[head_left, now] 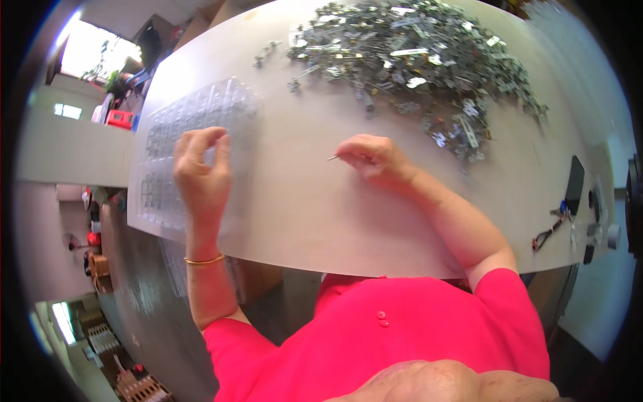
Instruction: Sort and package small metal clips into plastic blister trays.
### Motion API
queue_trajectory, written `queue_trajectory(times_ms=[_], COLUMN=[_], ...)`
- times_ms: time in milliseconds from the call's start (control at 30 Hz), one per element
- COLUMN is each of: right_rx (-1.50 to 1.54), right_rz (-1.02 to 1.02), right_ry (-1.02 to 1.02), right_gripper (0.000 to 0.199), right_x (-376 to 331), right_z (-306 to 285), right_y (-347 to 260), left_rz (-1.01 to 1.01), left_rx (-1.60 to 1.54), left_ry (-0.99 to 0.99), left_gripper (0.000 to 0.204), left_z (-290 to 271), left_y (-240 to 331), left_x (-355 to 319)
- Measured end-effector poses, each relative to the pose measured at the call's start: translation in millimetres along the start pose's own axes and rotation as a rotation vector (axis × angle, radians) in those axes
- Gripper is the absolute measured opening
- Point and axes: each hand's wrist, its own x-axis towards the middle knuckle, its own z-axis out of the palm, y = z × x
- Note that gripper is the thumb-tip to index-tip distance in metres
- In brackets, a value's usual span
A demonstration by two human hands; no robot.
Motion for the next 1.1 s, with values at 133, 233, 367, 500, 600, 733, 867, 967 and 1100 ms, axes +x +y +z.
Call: queue_trajectory(times_ms=[133, 233, 367, 500, 600, 733, 867, 967, 1100], right_rx=[-0.059, -0.197, -0.014, -0.114, 0.074, -0.054, -0.088, -0.134, -0.120], right_rz=[-0.081, -0.163, -0.088, 0.033, -0.043, -0.143, -0.047, -0.086, -0.081], right_ry=[-0.115, -0.140, 0.035, -0.431, -0.421, -0.439, -0.357, -0.327, -0.330], right_gripper=[0.012, 0.013, 0.025, 0.020, 0.021, 0.022, 0.021, 0.023, 0.026], right_x=[-0.6, -2.9, 0.7, -3.1, 2.9, 5.5, -1.5, -1.1, -0.7], right_z=[-0.2, 0.8, 21.8, 0.6, 3.1, -3.5, -5.4, -5.1, -6.3], right_y=[-11.2, -5.1, 9.8, -1.6, 19.1, 6.7, 1.4, -0.2, -0.3], left_rz=[0.156, 0.319, 0.451, 0.614, 0.725, 0.824, 0.881, 0.920, 0.952], left_rx=[-0.113, -0.181, -0.270, -0.316, -0.352, -0.273, -0.207, -0.197, -0.370], left_ry=[-0.087, -0.148, -0.200, -0.308, -0.337, -0.408, -0.500, -0.508, -0.439], left_gripper=[0.007, 0.009, 0.009, 0.010, 0.015, 0.023, 0.029, 0.028, 0.024], left_z=[55.4, 94.9, 133.9, 164.4, 185.4, 209.3, 214.3, 213.6, 216.6], left_y=[57.5, 93.8, 138.7, 179.0, 201.8, 216.0, 223.6, 223.7, 221.4], left_x=[4.1, 9.1, 9.8, 12.1, 11.8, 11.9, 16.2, 19.0, 23.3])
